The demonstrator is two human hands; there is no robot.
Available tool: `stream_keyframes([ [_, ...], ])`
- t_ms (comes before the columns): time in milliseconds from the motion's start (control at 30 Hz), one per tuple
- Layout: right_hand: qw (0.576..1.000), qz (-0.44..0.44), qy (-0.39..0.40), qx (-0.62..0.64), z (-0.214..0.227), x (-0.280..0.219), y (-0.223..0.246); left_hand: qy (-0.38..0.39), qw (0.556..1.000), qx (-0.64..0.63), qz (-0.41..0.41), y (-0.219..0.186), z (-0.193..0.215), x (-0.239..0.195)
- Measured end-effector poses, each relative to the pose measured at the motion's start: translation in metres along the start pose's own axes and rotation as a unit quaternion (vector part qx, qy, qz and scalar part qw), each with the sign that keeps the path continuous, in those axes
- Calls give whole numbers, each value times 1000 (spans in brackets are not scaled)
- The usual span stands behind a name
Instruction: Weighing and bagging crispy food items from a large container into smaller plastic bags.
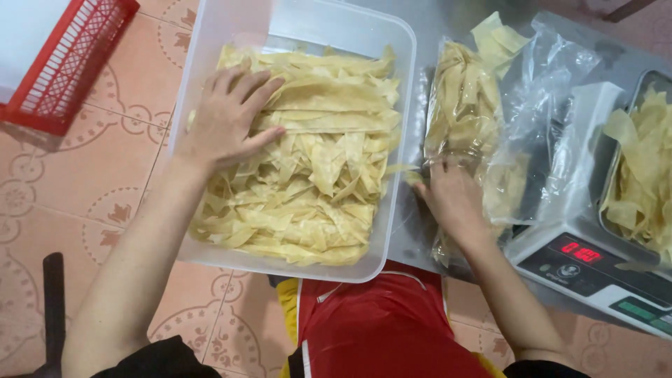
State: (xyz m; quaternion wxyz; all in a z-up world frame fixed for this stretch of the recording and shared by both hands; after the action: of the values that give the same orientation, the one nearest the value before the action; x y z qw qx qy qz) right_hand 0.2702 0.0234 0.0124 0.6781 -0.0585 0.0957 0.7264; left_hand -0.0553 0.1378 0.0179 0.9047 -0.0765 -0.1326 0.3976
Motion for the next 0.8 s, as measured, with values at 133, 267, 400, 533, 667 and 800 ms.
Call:
stream_keyframes([
  [133,998,-41,54,-5,-41,10,-27,-7,1000,5,-2,0,-2,-6],
  [267,998,-51,43,2,-35,4,-31,9,1000,17,6,5,-5,0],
  [400,997,12,-79,-1,-13,-6,-7,25,999,19,9,7,-11,2],
  [533,998,-55,-42,-8,-40,-8,-28,24,999,25,10,8,-12,2],
  [667,989,-25,-141,33,-11,-29,-25,32,999,32,14,10,-12,3],
  [800,972,-74,-176,140,-4,-38,-40,31,999,40,8,10,-14,2],
])
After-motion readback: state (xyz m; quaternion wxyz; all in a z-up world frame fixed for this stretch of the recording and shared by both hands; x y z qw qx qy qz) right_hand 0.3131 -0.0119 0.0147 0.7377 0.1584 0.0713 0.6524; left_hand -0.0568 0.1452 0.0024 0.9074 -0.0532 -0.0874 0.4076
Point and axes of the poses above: each hand's wrist, its own x-axis towards the middle knuckle, its own z-axis out of the back of the hand, y = z × x, the point moved 8 cm from there along x, towards the middle knuckle, and after that the axes turned 9 degrees about y, right-handed, at the moved point
